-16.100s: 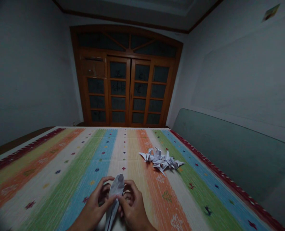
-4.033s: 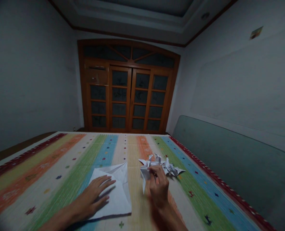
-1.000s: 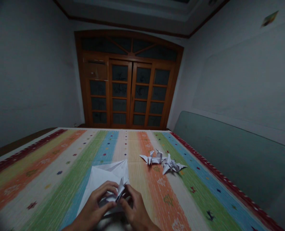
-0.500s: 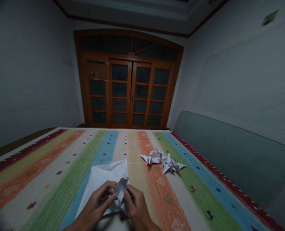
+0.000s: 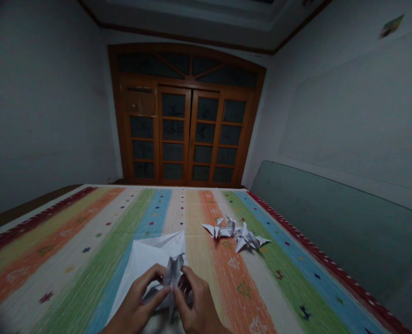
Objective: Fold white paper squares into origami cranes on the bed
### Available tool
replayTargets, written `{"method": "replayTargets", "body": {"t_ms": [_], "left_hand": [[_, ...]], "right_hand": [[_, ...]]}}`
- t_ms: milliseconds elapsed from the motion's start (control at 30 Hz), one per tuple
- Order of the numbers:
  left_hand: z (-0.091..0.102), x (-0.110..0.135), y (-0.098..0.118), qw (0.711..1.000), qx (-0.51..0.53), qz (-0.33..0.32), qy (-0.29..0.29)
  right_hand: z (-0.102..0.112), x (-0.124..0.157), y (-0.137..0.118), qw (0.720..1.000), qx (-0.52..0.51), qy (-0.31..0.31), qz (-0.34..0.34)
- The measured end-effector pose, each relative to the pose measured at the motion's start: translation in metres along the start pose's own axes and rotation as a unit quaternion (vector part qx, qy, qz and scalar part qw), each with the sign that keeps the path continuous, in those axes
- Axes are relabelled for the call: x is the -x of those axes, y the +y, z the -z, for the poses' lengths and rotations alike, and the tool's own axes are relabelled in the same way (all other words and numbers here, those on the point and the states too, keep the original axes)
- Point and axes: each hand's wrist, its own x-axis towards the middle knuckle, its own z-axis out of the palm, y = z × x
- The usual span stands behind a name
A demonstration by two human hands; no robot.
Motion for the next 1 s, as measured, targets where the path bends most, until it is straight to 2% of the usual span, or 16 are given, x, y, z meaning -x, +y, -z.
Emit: {"method": "replayTargets", "body": {"t_ms": [267, 400, 600, 800, 1000], "left_hand": [[-0.001, 0.0, -0.002, 1.0, -0.022, 0.005, 0.014], [-0.002, -0.001, -0.005, 0.998, -0.018, 0.042, 0.032], [-0.005, 0.001, -0.004, 0.994, 0.051, 0.096, 0.016], [-0.002, -0.003, -0.004, 0.985, 0.154, 0.075, 0.013], [-0.004, -0.004, -0.011, 0.987, 0.138, 0.076, 0.033]], "right_hand": [[-0.002, -0.006, -0.009, 0.995, -0.067, 0.002, -0.071], [-0.003, -0.007, -0.01, 0.991, -0.087, -0.007, -0.102], [-0.005, -0.009, -0.011, 0.981, -0.142, 0.01, -0.132], [-0.007, -0.008, -0.007, 0.976, -0.168, -0.045, -0.133], [-0.007, -0.007, -0.007, 0.969, -0.198, -0.077, -0.126]]}}
